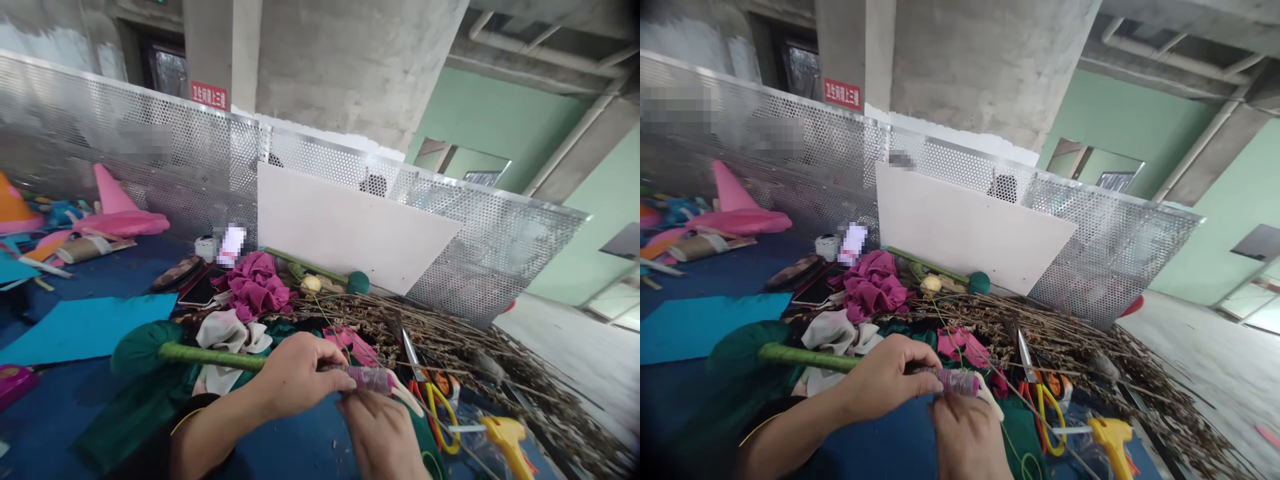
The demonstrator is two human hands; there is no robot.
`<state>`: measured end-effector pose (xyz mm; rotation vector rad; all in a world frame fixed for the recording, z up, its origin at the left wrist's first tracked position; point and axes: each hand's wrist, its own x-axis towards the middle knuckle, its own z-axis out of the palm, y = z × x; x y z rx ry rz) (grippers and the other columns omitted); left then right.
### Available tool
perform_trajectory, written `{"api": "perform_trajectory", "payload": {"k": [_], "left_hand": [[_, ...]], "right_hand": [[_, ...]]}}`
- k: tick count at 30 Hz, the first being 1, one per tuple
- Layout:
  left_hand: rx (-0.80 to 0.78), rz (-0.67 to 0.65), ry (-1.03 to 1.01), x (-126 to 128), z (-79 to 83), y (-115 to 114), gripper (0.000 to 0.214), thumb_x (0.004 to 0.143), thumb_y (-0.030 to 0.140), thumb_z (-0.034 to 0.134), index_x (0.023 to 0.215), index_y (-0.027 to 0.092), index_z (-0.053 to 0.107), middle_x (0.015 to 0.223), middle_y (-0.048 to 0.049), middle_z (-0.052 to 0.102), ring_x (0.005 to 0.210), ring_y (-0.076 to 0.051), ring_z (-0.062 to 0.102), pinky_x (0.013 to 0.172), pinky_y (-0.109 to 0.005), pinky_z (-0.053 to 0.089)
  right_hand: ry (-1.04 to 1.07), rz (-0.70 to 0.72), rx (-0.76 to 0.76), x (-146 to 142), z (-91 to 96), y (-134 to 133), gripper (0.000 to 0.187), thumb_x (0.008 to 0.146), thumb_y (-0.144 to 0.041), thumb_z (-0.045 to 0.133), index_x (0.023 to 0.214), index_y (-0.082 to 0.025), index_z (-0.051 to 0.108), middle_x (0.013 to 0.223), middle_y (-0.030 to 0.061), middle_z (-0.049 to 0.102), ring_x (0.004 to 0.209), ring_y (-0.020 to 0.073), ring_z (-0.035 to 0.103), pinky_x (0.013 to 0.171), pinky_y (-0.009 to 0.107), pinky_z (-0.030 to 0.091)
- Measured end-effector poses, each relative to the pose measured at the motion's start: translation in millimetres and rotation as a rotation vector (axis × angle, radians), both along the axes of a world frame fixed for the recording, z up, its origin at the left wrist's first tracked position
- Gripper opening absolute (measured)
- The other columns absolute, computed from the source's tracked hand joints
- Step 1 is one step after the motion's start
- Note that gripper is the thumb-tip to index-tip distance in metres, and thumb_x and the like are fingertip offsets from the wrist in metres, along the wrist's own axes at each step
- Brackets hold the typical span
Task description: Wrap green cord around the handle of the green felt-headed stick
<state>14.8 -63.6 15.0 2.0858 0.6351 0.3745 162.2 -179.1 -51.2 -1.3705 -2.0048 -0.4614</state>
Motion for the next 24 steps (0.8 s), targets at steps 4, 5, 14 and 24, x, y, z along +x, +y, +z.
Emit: {"api": "perform_trajectory", "payload": {"k": [4,5,14,24], "left_hand": [[0.029,-0.037,-0.011,-5,9.6,-1,0.018,0.077,0.035,0.063,0.076,0.019,0.071,0.060,0.0043,0.053,0.058,-0.011,0.044,0.052,-0.021,0.027],[0.021,-0.066,0.005,-7,11.2,-1,0.017,0.077,0.034,0.063,0.075,0.020,0.070,0.059,0.0046,0.052,0.057,-0.011,0.043,0.052,-0.021,0.027],[-0.098,-0.135,0.059,-1,4.2,-1,0.025,0.061,0.015,0.069,0.084,0.021,0.061,0.067,0.0080,0.058,0.064,-0.011,0.048,0.055,-0.020,0.028],[-0.269,-0.275,0.057,5,-10.5,0,0.012,0.068,0.021,0.064,0.076,0.019,0.057,0.065,0.0062,0.056,0.062,-0.011,0.048,0.057,-0.020,0.034]], "right_hand": [[0.743,0.003,-0.409,10,-8.8,1,0.030,0.089,-0.032,0.056,0.064,-0.018,0.065,0.056,-0.0005,0.054,0.049,0.0108,0.045,0.047,0.022,0.032],[0.935,-0.005,-0.503,12,-8.9,2,0.030,0.085,-0.036,0.062,0.061,-0.017,0.065,0.054,-0.0012,0.051,0.047,0.0096,0.041,0.045,0.022,0.029],[1.700,0.158,-0.816,14,-7.3,16,0.034,0.057,-0.042,0.078,0.057,-0.014,0.058,0.044,-0.0059,0.042,0.039,0.0019,0.018,0.040,0.020,0.011],[1.717,0.126,-0.848,11,-14.0,25,0.045,0.056,-0.052,0.080,0.053,-0.018,0.051,0.048,-0.0058,0.040,0.042,0.0052,0.028,0.042,0.022,0.020]]}}
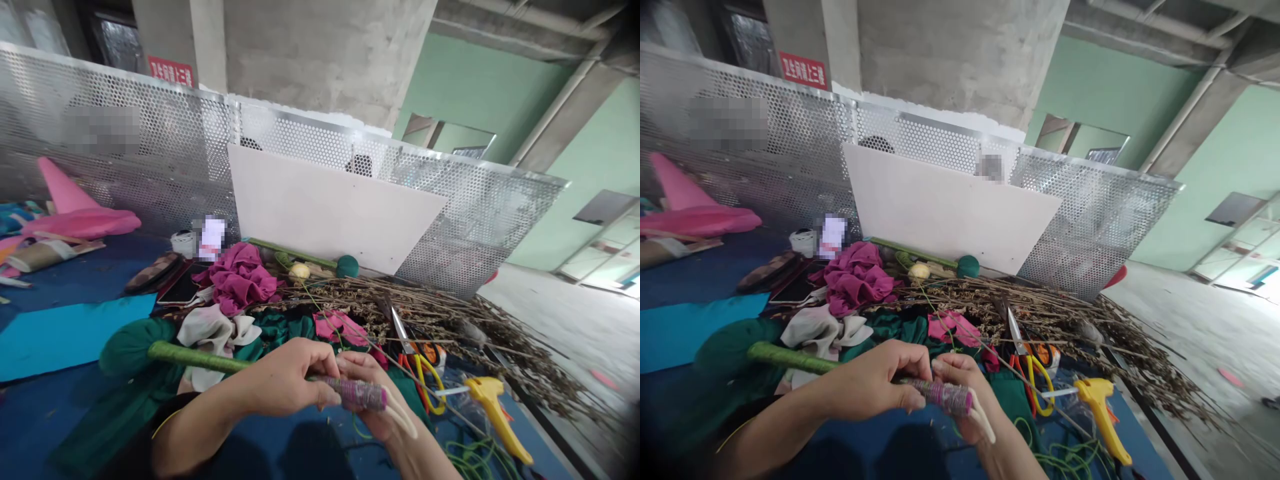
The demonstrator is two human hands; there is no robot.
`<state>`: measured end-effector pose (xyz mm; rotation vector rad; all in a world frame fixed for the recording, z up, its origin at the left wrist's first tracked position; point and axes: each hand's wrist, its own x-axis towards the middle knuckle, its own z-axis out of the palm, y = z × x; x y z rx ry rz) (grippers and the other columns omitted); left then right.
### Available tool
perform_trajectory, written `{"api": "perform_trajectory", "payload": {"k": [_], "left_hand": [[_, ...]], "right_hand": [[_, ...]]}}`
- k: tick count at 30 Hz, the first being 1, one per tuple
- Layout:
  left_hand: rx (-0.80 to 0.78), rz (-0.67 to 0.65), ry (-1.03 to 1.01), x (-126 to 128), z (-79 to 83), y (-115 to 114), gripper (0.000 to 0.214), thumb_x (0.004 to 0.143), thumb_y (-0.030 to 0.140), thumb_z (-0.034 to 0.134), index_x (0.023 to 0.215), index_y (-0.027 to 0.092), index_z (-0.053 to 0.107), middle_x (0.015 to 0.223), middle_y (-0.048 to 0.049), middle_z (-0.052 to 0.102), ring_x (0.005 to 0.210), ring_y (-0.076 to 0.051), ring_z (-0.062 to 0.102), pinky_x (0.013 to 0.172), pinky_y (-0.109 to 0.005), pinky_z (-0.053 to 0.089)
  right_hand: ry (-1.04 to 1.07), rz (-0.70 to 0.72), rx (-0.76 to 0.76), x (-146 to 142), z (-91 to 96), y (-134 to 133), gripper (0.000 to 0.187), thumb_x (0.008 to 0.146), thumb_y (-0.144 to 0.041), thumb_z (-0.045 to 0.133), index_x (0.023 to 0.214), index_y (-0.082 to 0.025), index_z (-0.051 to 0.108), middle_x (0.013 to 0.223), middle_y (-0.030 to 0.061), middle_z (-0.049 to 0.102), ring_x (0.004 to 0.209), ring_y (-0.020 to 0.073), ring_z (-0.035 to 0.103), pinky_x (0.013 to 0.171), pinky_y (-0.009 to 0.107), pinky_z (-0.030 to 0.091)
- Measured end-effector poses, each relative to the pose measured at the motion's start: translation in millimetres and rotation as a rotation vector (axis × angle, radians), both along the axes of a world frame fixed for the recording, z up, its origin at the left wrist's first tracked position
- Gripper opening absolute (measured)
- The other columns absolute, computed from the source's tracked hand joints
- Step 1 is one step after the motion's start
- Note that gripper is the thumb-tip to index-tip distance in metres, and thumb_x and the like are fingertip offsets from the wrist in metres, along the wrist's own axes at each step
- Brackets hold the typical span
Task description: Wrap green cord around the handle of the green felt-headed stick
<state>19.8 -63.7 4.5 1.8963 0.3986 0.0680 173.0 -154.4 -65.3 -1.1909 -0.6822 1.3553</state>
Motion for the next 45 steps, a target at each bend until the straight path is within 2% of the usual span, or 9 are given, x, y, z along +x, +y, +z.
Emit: {"api": "perform_trajectory", "payload": {"k": [9,13,17,25,29,34,38,41,45], "left_hand": [[0.138,-0.040,0.106,9,-11.6,-8,0.009,0.069,0.026,0.061,0.074,0.018,0.062,0.060,0.0047,0.055,0.059,-0.013,0.049,0.054,-0.021,0.033],[0.305,-0.068,0.121,12,-12.9,-10,0.020,0.075,0.031,0.058,0.061,0.018,0.064,0.052,0.0040,0.047,0.057,-0.013,0.044,0.050,-0.022,0.028],[0.378,-0.035,0.013,14,-14.9,-12,0.023,0.081,0.025,0.052,0.084,0.021,0.074,0.068,0.0014,0.065,0.068,-0.015,0.056,0.059,-0.021,0.035],[0.503,0.139,-0.054,8,-6.4,-4,0.025,0.086,0.029,0.053,0.102,0.024,0.072,0.099,-0.0019,0.073,0.090,-0.021,0.064,0.074,-0.024,0.039],[0.375,0.150,-0.050,3,2.1,2,0.026,0.085,0.034,0.055,0.101,0.025,0.073,0.092,-0.0002,0.074,0.083,-0.019,0.063,0.069,-0.023,0.039],[0.298,0.193,-0.054,-1,10.5,2,0.022,0.080,0.037,0.061,0.090,0.022,0.075,0.074,0.0016,0.069,0.068,-0.015,0.057,0.058,-0.022,0.034],[0.394,0.266,-0.040,-5,14.2,-2,0.023,0.079,0.042,0.063,0.081,0.022,0.073,0.062,0.0029,0.060,0.060,-0.013,0.050,0.054,-0.023,0.029],[0.483,0.262,-0.027,-7,15.9,-6,0.022,0.081,0.042,0.061,0.081,0.022,0.070,0.062,0.0027,0.058,0.060,-0.014,0.050,0.055,-0.024,0.027],[0.549,0.196,0.004,-5,16.4,-11,0.018,0.085,0.036,0.057,0.082,0.021,0.067,0.066,0.0023,0.059,0.061,-0.014,0.051,0.056,-0.025,0.025]], "right_hand": [[-0.351,0.134,0.079,26,27.0,-13,0.033,0.067,-0.040,0.079,0.053,-0.014,0.063,0.052,-0.0022,0.053,0.053,0.0089,0.042,0.053,0.022,0.029],[-1.085,0.127,0.281,21,44.0,-30,0.031,0.085,-0.029,0.065,0.058,-0.016,0.059,0.059,-0.0019,0.051,0.059,0.0107,0.047,0.055,0.023,0.030],[-1.756,0.019,0.565,9,55.4,-46,0.035,0.098,-0.026,0.045,0.066,-0.018,0.058,0.062,0.0006,0.053,0.053,0.0122,0.049,0.050,0.025,0.028],[-2.174,-0.170,0.674,-7,49.1,-49,0.029,0.093,-0.011,0.030,0.081,-0.019,0.055,0.060,0.0020,0.057,0.046,0.0152,0.050,0.045,0.030,0.027],[-2.195,-0.231,0.731,-15,35.5,-40,0.027,0.084,-0.003,0.033,0.087,-0.015,0.057,0.059,0.0035,0.057,0.046,0.0161,0.051,0.043,0.030,0.030],[-2.055,-0.470,0.798,-25,17.9,-30,0.028,0.088,-0.005,0.035,0.089,-0.014,0.061,0.056,0.0041,0.058,0.046,0.0161,0.052,0.048,0.028,0.038],[-1.561,-0.453,0.824,-21,9.1,-25,0.024,0.092,-0.012,0.042,0.085,-0.017,0.065,0.062,0.0042,0.062,0.054,0.0151,0.057,0.052,0.024,0.043],[-1.104,-0.357,0.642,-10,8.8,-21,0.022,0.088,-0.023,0.055,0.069,-0.020,0.064,0.060,0.0019,0.060,0.054,0.0143,0.053,0.052,0.024,0.043],[-0.797,-0.160,0.383,6,18.5,-18,0.030,0.082,-0.040,0.061,0.060,-0.019,0.059,0.057,-0.0001,0.052,0.054,0.0139,0.045,0.048,0.024,0.037]]}}
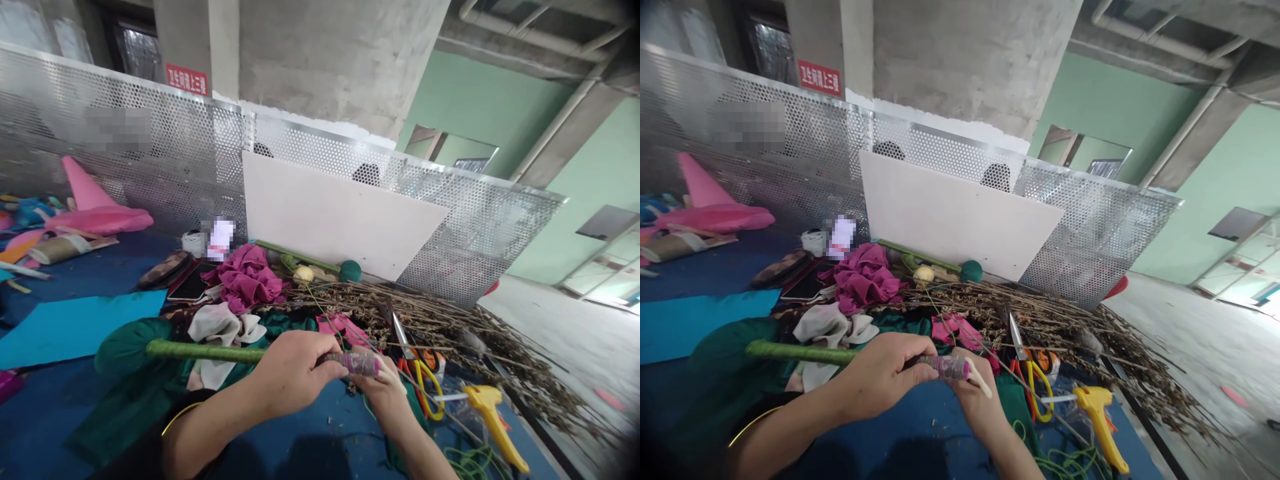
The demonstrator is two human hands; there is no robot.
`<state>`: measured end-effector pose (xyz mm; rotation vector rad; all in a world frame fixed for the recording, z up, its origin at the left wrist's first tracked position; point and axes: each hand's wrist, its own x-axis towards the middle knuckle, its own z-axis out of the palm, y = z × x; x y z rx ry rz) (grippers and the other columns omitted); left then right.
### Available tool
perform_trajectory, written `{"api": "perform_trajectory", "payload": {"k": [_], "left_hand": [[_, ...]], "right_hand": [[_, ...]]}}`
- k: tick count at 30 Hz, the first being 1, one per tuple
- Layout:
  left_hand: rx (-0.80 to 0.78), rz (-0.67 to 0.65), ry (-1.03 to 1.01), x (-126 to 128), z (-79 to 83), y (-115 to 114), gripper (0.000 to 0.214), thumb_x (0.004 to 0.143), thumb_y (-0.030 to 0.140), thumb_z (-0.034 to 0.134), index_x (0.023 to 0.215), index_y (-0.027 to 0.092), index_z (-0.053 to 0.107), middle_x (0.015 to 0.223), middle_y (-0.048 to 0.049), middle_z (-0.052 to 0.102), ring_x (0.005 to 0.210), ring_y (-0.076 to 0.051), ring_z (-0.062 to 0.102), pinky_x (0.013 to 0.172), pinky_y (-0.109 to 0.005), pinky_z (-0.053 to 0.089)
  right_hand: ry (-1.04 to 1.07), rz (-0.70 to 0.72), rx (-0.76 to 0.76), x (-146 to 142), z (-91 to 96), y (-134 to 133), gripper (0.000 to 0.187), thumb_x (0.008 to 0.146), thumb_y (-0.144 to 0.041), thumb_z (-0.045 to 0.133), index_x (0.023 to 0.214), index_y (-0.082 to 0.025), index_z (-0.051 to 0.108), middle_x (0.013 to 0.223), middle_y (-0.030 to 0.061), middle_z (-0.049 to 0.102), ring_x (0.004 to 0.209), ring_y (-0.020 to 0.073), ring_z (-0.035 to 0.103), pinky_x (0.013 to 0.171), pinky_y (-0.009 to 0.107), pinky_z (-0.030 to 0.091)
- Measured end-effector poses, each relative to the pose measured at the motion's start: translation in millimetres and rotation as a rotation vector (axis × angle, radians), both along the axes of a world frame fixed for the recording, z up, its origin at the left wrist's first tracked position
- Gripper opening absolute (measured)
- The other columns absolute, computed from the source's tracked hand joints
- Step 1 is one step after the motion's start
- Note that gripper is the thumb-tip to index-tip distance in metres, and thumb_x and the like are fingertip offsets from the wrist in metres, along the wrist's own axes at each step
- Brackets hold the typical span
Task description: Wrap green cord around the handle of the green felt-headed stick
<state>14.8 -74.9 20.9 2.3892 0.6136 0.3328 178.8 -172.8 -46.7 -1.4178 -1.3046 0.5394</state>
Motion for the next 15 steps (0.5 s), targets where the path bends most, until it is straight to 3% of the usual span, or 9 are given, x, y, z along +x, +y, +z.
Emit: {"api": "perform_trajectory", "payload": {"k": [3,8,12,15], "left_hand": [[-0.011,-0.048,0.056,3,-0.3,-1,0.019,0.086,0.035,0.055,0.081,0.020,0.065,0.068,0.0015,0.060,0.063,-0.015,0.053,0.055,-0.025,0.025],[-0.127,-0.185,0.105,8,-8.9,4,0.022,0.086,0.037,0.053,0.082,0.020,0.067,0.071,0.0006,0.063,0.068,-0.016,0.056,0.056,-0.023,0.030],[-0.187,-0.338,0.103,11,-19.2,8,0.028,0.089,0.030,0.045,0.071,0.018,0.064,0.071,-0.0004,0.063,0.070,-0.016,0.058,0.062,-0.022,0.035],[-0.233,-0.365,0.142,14,-24.2,7,0.032,0.090,0.031,0.044,0.067,0.018,0.062,0.066,0.0001,0.061,0.065,-0.015,0.056,0.062,-0.022,0.036]], "right_hand": [[0.089,0.115,-0.137,10,8.2,3,0.038,0.077,-0.049,0.063,0.057,-0.018,0.058,0.055,-0.0015,0.047,0.054,0.0123,0.040,0.050,0.024,0.033],[0.120,0.167,-0.234,24,6.9,9,0.043,0.074,-0.053,0.066,0.054,-0.015,0.058,0.051,-0.0023,0.047,0.049,0.0094,0.037,0.048,0.023,0.029],[0.051,0.176,-0.236,30,4.6,9,0.035,0.076,-0.044,0.066,0.056,-0.016,0.060,0.052,-0.0030,0.049,0.050,0.0095,0.041,0.050,0.023,0.031],[-0.059,0.177,-0.206,32,8.6,6,0.025,0.077,-0.030,0.067,0.057,-0.016,0.062,0.056,-0.0028,0.053,0.056,0.0107,0.046,0.055,0.023,0.033]]}}
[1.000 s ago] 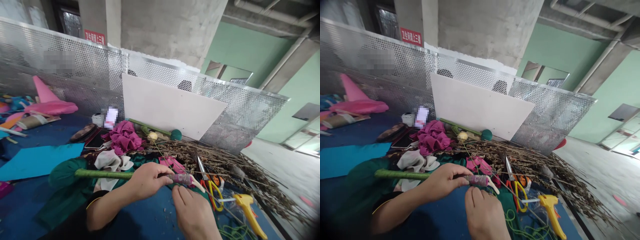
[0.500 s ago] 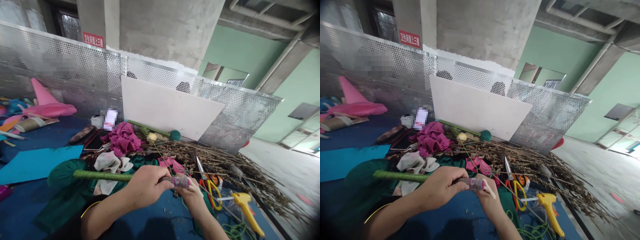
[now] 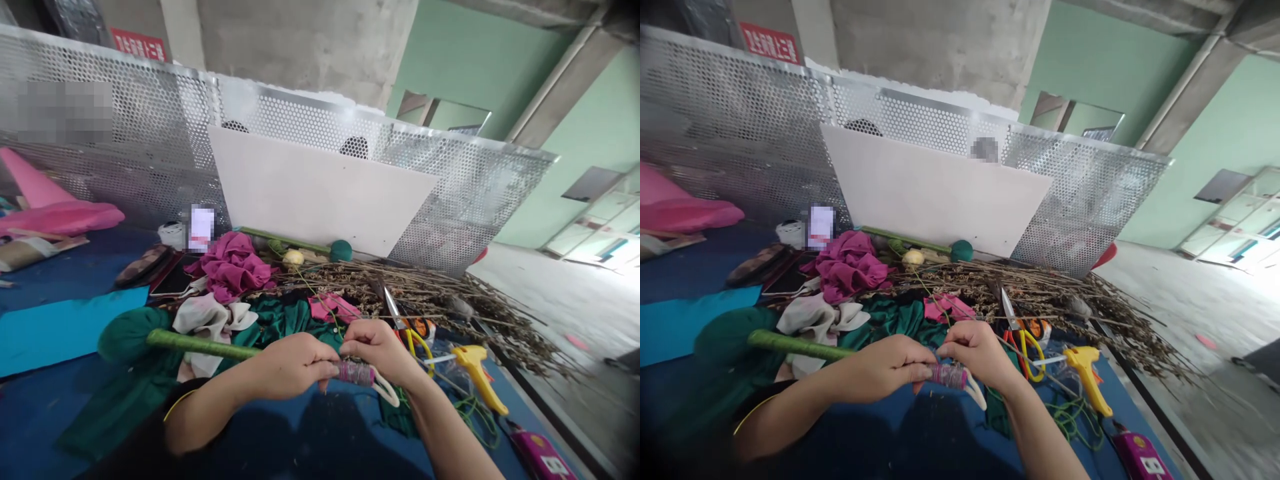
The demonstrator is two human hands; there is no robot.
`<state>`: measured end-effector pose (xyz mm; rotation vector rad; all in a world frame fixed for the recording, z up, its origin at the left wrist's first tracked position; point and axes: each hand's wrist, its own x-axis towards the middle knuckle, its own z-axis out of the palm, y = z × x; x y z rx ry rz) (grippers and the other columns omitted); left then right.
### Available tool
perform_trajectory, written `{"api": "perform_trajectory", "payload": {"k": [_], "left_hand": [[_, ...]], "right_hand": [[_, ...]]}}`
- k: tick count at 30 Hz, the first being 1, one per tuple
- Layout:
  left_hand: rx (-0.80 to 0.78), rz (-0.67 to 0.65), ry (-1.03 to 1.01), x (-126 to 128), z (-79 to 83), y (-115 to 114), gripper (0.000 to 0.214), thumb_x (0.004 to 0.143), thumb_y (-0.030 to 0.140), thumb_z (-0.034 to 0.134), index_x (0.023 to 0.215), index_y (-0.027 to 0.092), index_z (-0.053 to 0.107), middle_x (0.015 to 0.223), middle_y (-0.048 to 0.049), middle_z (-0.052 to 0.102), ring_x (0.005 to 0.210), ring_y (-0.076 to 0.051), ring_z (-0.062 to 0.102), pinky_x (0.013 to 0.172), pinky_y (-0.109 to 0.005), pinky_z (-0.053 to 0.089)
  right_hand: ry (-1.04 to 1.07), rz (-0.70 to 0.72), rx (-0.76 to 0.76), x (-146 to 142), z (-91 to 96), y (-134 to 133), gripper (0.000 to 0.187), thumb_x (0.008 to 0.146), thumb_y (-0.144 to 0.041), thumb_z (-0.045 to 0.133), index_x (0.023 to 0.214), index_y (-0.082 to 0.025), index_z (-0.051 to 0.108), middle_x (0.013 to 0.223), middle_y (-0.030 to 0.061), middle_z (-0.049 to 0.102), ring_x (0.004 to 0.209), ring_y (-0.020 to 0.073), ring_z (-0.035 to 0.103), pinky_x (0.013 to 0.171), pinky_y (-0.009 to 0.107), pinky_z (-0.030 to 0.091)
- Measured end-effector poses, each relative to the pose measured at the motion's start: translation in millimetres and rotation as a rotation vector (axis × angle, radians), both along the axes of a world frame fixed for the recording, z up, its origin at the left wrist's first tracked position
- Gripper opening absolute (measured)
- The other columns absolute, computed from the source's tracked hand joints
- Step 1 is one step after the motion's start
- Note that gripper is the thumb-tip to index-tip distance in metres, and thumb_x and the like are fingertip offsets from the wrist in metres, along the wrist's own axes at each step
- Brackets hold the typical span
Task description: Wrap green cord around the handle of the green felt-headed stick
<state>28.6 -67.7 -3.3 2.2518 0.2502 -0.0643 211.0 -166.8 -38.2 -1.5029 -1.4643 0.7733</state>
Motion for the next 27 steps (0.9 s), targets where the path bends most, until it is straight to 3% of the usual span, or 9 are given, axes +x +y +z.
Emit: {"api": "perform_trajectory", "payload": {"k": [7,13,17,22,27], "left_hand": [[-0.020,0.009,0.067,7,-9.7,-3,0.030,0.085,0.027,0.044,0.061,0.017,0.061,0.062,0.0001,0.062,0.063,-0.015,0.058,0.061,-0.022,0.037],[0.062,0.055,-0.003,9,-19.2,-1,0.024,0.081,0.018,0.043,0.071,0.020,0.065,0.069,0.0025,0.068,0.069,-0.014,0.061,0.065,-0.020,0.040],[0.141,0.131,-0.042,8,-12.0,2,0.025,0.086,0.024,0.044,0.078,0.020,0.067,0.071,0.0009,0.068,0.070,-0.015,0.061,0.065,-0.021,0.040],[0.213,0.244,-0.120,1,6.1,5,0.026,0.089,0.024,0.044,0.095,0.022,0.068,0.078,0.0008,0.068,0.074,-0.016,0.060,0.064,-0.022,0.037],[0.182,0.295,-0.213,-14,21.7,8,0.024,0.091,0.028,0.045,0.099,0.023,0.068,0.075,0.0021,0.065,0.070,-0.014,0.057,0.062,-0.022,0.035]], "right_hand": [[-0.265,0.000,0.111,-10,11.9,-11,0.023,0.084,-0.016,0.058,0.061,-0.017,0.058,0.061,-0.0020,0.052,0.061,0.0115,0.047,0.060,0.024,0.032],[-0.925,-0.113,0.402,-35,6.3,-20,0.034,0.095,-0.016,0.040,0.065,-0.018,0.055,0.063,0.0013,0.050,0.056,0.0140,0.043,0.052,0.028,0.026],[-1.163,-0.234,0.550,-47,14.0,-27,0.035,0.097,-0.015,0.039,0.067,-0.019,0.056,0.062,0.0019,0.051,0.056,0.0162,0.042,0.054,0.031,0.024],[-1.197,-0.343,0.582,-57,26.0,-41,0.036,0.099,-0.022,0.038,0.067,-0.020,0.055,0.059,0.0012,0.050,0.052,0.0159,0.042,0.052,0.031,0.024],[-0.804,-0.277,0.433,-61,14.3,-45,0.031,0.097,-0.020,0.038,0.073,-0.020,0.056,0.063,0.0008,0.052,0.053,0.0136,0.050,0.051,0.026,0.031]]}}
